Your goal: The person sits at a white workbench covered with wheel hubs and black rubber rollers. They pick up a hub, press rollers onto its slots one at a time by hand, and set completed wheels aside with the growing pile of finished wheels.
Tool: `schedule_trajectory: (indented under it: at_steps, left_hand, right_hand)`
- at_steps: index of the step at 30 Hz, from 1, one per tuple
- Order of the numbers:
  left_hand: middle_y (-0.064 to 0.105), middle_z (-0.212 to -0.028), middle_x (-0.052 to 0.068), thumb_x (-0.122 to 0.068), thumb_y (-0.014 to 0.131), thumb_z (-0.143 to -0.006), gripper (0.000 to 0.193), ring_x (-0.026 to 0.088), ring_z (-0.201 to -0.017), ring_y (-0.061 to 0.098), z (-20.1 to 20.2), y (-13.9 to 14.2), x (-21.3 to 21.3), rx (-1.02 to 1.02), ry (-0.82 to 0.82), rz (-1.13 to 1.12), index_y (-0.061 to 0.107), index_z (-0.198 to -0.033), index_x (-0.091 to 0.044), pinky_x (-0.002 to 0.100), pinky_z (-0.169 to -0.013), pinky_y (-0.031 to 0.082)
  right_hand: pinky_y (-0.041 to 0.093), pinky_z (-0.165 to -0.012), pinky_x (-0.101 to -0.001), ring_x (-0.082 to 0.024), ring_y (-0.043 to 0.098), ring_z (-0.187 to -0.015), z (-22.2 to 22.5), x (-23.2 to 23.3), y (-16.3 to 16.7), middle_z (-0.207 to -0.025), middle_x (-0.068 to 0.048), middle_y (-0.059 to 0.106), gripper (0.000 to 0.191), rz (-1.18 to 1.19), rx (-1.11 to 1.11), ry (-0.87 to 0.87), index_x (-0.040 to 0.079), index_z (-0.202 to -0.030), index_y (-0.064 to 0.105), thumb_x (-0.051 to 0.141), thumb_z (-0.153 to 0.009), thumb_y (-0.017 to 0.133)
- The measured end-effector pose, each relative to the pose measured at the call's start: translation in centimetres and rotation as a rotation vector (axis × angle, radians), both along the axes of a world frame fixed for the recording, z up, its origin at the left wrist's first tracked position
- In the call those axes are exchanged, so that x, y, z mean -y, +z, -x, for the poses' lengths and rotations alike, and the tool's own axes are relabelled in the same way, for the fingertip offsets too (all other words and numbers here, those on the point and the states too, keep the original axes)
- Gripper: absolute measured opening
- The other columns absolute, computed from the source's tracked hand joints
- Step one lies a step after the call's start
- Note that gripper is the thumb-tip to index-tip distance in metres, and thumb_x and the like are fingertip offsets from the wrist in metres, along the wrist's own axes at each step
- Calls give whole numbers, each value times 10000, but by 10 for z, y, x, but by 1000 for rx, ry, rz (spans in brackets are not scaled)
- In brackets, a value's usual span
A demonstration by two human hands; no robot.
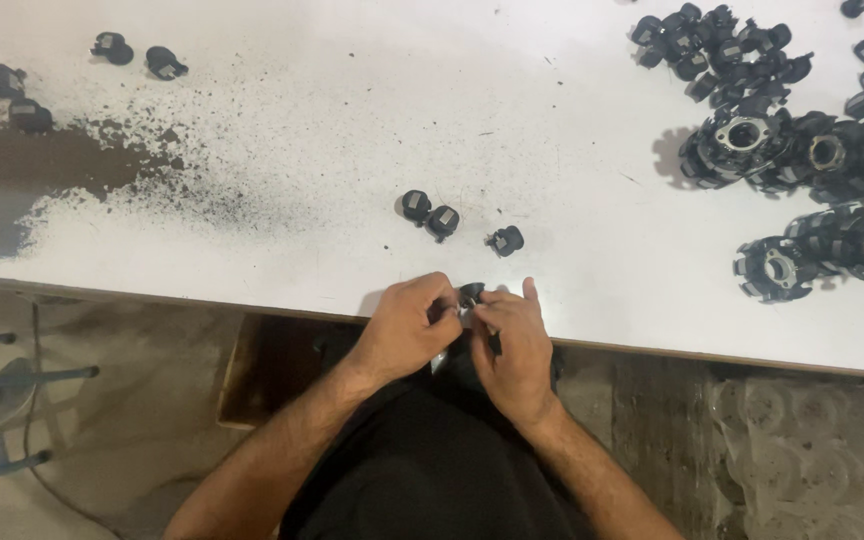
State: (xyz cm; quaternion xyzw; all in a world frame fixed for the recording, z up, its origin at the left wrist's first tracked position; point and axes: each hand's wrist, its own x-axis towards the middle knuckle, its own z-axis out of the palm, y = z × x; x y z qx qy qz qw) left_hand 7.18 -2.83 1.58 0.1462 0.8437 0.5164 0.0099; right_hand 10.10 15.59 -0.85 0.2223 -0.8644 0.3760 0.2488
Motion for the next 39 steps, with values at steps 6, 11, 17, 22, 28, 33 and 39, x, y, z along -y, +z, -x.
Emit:
schedule_trajectory:
  at_steps: [6,11,17,22,28,33,39]
  left_hand:
    - [641,-1018,185,-270,767,-840,433,371,-869,666,56,10,4,-377,89,458,649,-1189,-42,465,-720,559]
    - [698,-996,155,-250,680,-978,263,321,-882,703,72,13,-10,-174,25,534,675,-1167,-67,451,-745,574]
    - [773,-893,78,-323,682,-901,307,223,-797,759,39,26,10,300,-142,155,714,-1090,-82,391,-694,591]
    - [771,-846,127,-309,562,-1008,275,264,-766,753,23,37,16,395,-142,406,699,-1142,-112,405,-727,569]
    - [767,-995,124,-216,521,-993,292,276,-845,758,13,32,22,92,-138,170,718,-1151,-69,390,-751,587]
    - [695,-1178,156,-308,625,-986,347,313,-1075,661,8,32,23,-4,-81,301,695,-1213,-55,462,-902,518]
    - [649,-1305,84,-319,741,-871,304,271,-1225,556,8,25,8,-50,-90,366,777,-1083,-104,434,-1038,454]
  right_hand:
    - [327,-1247,-628,-320,678,-1118,17,-25,10,-1075,-137,667,230,14,-51,-159,18,-1092,620,-81,-894,686]
    - [221,-1257,-641,-324,600,-1215,1,-22,19,-1062,-90,649,290,-139,7,-99,111,-1054,703,-16,-793,713]
    - [167,-1144,-729,-359,510,-1224,2,-10,16,-1106,-113,584,471,-216,115,-70,39,-1154,717,240,-761,881]
    - [170,-1226,-711,-306,534,-1263,14,3,13,-1109,-53,589,316,-184,70,-40,120,-1050,724,176,-775,869]
    - [143,-1191,-729,-322,518,-1244,14,7,10,-1094,-67,584,377,-165,84,-2,81,-1043,728,212,-729,890]
    - [128,-1200,-742,-311,514,-1244,19,5,7,-1084,-64,582,306,-199,50,-13,77,-979,724,199,-749,885]
    - [154,-1203,-738,-304,542,-1224,15,7,2,-1085,-67,621,320,-225,27,-16,65,-979,736,163,-705,869]
